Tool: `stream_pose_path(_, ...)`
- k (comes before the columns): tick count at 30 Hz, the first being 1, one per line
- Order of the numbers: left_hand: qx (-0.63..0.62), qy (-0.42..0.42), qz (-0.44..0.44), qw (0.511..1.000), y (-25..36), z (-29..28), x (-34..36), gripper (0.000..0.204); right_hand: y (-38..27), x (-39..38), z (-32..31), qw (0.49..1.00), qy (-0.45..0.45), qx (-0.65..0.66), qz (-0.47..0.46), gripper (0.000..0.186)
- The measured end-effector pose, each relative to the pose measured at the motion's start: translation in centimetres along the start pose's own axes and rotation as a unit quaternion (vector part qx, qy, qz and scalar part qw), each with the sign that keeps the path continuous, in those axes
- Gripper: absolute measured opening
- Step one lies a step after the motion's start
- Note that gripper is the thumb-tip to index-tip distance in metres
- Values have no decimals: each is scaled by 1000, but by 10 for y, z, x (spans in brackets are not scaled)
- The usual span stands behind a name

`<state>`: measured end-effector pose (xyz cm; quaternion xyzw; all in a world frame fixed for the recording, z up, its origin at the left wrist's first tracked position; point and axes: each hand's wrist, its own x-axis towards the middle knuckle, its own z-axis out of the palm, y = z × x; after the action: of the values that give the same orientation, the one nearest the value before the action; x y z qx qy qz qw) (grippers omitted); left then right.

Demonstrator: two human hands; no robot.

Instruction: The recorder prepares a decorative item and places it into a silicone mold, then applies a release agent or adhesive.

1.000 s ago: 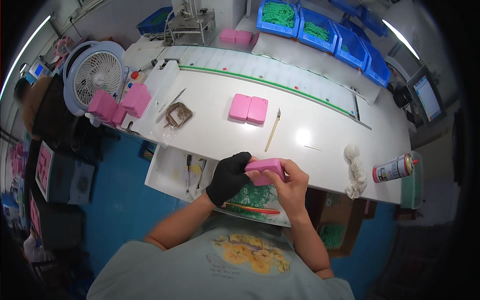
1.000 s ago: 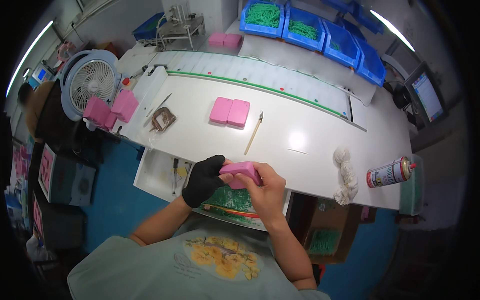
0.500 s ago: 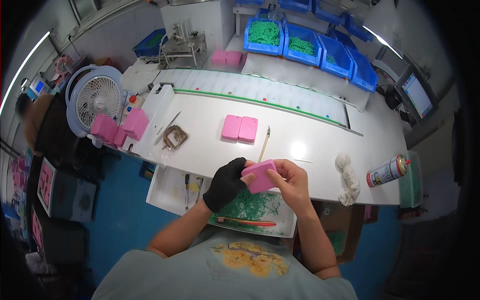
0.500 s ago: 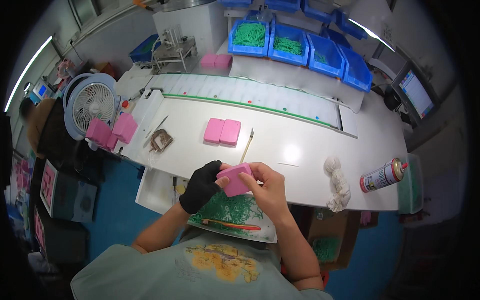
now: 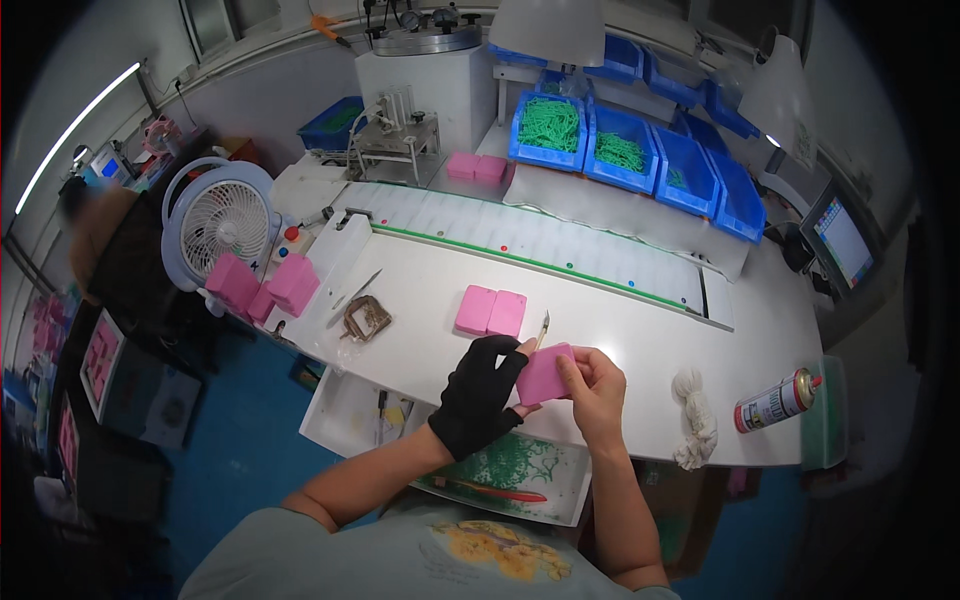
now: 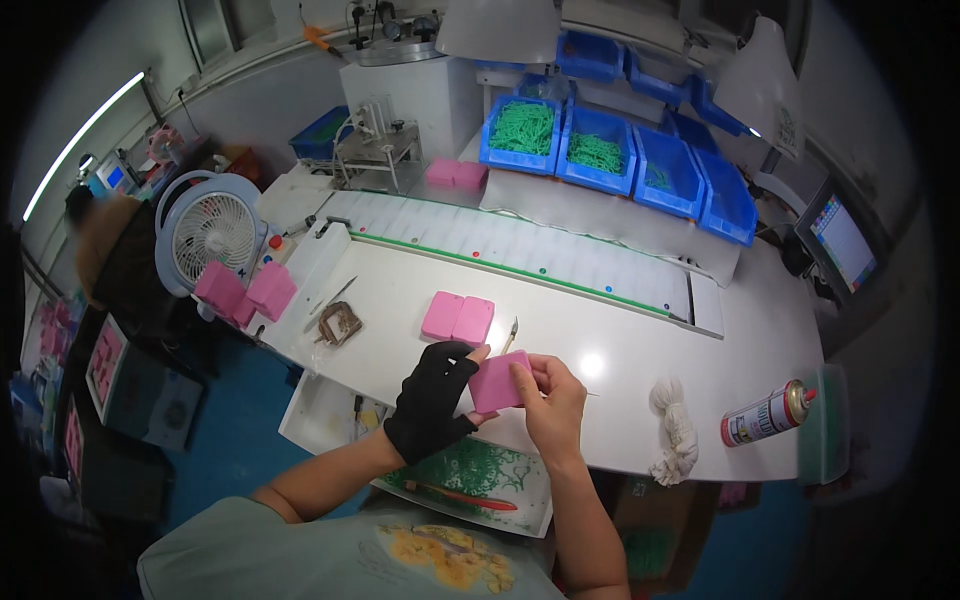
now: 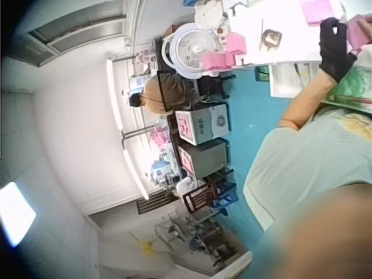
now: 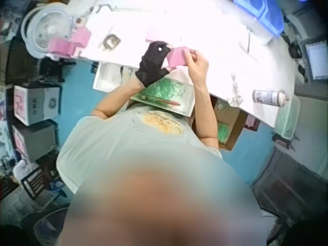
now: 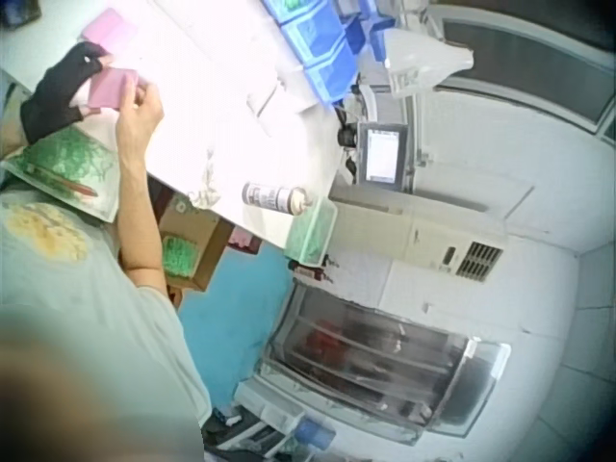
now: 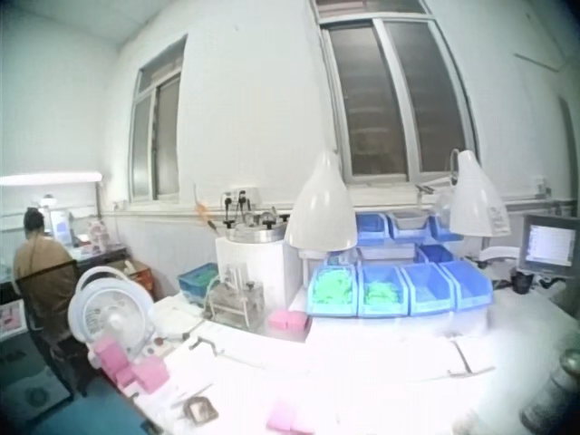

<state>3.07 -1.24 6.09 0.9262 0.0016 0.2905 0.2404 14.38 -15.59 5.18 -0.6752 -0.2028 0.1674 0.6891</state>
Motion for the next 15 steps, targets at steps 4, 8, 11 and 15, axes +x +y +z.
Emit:
stream_pose_path(4, -22, -2, 50, 999, -17, 0, 35, 66, -9, 11, -4, 999, 9, 30, 5, 26)
stream_pose_path(8, 17, 67, -84, 994, -98, 23, 93, 63, -8, 11, -19, 998, 60, 4, -31, 26)
stream_pose_path(11, 98, 50, -282, 953, -165, 32, 138, 67, -7, 6, -30, 999, 44, 21, -24, 21)
stream_pose_path(15, 163, 15, -321, 933, -206, 40, 151, 71, -5, -4, -37, 998, 34, 58, -17, 15)
